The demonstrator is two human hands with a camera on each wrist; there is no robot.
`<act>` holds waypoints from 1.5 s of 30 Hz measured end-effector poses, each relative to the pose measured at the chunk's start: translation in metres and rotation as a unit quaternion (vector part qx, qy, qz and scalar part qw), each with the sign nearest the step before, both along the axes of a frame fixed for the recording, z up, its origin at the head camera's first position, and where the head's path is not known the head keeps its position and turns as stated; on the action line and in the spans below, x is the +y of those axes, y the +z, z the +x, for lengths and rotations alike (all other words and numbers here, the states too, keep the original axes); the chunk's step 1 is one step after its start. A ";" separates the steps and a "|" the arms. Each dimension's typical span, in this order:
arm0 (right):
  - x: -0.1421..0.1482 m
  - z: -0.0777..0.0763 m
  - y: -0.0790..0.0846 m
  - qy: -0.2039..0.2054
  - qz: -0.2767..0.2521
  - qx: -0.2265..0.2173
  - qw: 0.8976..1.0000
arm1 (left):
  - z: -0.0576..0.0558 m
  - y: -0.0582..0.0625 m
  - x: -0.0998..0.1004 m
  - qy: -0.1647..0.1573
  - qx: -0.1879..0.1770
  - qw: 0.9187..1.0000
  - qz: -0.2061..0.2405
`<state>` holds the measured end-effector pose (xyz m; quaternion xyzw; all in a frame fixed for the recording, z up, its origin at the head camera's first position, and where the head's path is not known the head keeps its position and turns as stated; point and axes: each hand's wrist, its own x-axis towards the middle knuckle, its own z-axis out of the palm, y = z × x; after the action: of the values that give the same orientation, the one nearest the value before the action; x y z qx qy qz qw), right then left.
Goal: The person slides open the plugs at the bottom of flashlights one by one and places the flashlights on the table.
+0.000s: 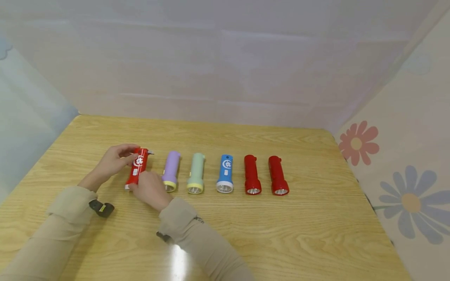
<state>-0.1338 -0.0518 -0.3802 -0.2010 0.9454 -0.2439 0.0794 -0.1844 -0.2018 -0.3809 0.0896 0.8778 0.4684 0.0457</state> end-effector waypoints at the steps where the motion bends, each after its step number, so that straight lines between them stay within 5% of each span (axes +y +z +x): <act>1: 0.000 0.000 0.000 -0.001 0.002 0.001 1.000 | 0.000 0.000 0.000 0.000 -0.001 1.000 -0.001; 45: -0.001 -0.001 0.001 -0.017 -0.013 0.005 1.000 | -0.005 -0.007 0.000 -0.023 -0.051 0.998 -0.031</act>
<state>-0.1353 -0.0530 -0.3795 -0.1873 0.9458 -0.2562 0.0682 -0.1898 -0.2019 -0.3880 0.0841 0.8861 0.4437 0.1042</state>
